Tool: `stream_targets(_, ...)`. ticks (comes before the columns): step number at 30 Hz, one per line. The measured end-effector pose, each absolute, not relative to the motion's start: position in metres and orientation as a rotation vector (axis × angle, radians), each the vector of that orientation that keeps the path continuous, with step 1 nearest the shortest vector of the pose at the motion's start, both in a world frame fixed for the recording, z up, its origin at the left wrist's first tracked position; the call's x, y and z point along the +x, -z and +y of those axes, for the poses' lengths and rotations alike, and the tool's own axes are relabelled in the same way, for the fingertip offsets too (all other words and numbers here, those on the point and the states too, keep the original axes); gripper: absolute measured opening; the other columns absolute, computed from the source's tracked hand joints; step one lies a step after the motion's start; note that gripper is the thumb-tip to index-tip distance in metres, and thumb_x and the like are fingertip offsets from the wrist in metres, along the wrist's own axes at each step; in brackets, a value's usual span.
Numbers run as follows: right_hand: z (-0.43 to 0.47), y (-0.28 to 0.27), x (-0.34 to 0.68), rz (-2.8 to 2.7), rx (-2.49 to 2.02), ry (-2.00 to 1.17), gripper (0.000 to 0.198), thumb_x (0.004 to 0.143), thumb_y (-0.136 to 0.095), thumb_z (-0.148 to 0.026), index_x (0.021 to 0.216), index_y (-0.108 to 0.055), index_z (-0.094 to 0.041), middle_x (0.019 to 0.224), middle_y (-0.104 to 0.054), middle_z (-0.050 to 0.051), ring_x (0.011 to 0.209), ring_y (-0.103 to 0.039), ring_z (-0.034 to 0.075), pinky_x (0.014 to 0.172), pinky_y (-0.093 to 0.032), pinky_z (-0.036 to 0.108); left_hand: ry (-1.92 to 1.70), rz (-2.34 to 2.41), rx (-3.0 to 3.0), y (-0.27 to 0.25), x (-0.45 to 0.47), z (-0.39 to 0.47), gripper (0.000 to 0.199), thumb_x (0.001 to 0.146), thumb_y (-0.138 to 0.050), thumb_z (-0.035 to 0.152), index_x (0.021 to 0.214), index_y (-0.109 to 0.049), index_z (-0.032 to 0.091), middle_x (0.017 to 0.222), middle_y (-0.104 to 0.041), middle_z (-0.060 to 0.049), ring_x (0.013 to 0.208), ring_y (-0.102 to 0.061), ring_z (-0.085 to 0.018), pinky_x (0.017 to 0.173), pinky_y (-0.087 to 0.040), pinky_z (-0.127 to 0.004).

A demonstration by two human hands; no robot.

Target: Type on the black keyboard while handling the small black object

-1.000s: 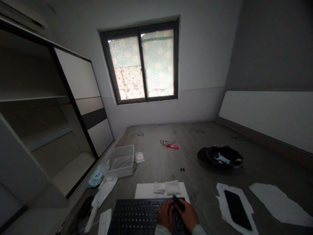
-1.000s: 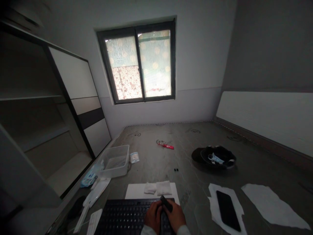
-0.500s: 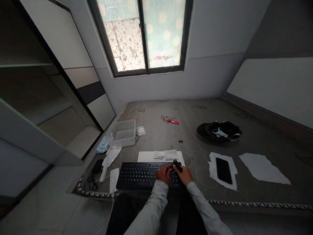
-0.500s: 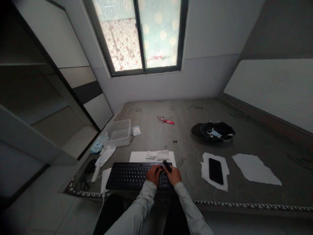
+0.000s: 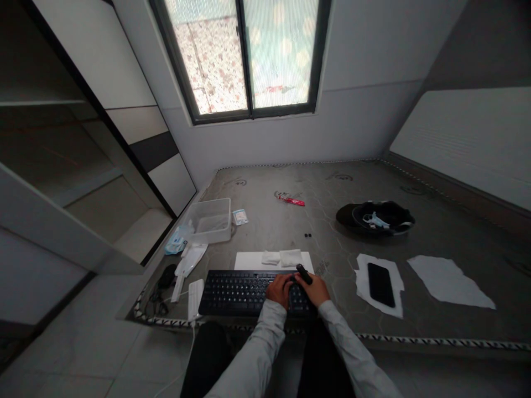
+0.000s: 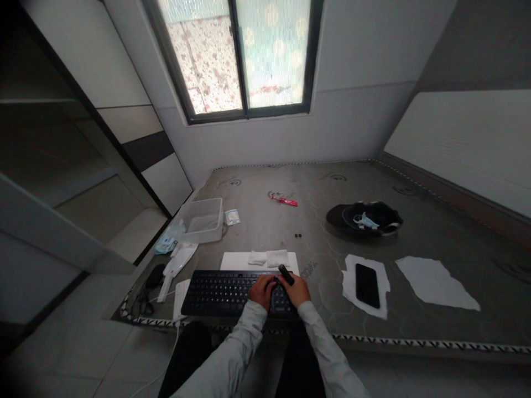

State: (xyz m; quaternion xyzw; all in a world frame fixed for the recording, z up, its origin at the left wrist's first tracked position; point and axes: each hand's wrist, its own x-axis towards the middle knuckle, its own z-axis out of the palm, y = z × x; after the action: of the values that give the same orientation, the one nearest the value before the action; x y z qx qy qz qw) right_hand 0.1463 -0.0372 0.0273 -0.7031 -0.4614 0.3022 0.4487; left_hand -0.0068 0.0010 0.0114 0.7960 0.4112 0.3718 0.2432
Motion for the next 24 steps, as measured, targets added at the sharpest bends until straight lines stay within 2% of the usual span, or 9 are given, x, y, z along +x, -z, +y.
stream_targets(10,-0.0401,-0.0187,0.1471,-1.212,-1.787,-0.77,0.038,0.076,-0.057,-0.051,0.09,-0.072,-0.02,0.084,-0.073,0.007,0.083,-0.067,0.025,0.076,-0.047,0.031,-1.019,1.153,2.216,-0.0043,-0.0063,0.0036,0.027,0.09,-0.05,0.024,0.112,-0.064,0.021,0.095,-0.072,-0.004,0.086,-0.067,-0.016,0.081,-0.055,-0.029)
stream_targets(16,-0.0423,-0.0199,0.1476,-1.233,-1.829,-0.793,0.038,0.075,-0.057,-0.051,0.091,-0.072,-0.02,0.079,-0.073,0.006,0.079,-0.067,0.024,0.072,-0.047,0.031,-0.999,1.127,2.157,-0.0081,-0.0072,0.0027,0.029,0.09,-0.048,0.022,0.114,-0.064,0.021,0.103,-0.072,-0.004,0.094,-0.067,-0.017,0.085,-0.054,-0.031)
stream_targets(24,-0.046,-0.0257,0.1474,-1.245,-1.885,-0.823,0.029,0.074,-0.06,-0.047,0.082,-0.072,-0.022,0.073,-0.073,0.004,0.076,-0.067,0.023,0.069,-0.046,0.028,-0.888,1.093,2.11,-0.0091,-0.0095,0.0021,0.034,0.09,-0.046,0.019,0.121,-0.06,0.025,0.111,-0.07,-0.002,0.101,-0.067,-0.017,0.088,-0.054,-0.031)
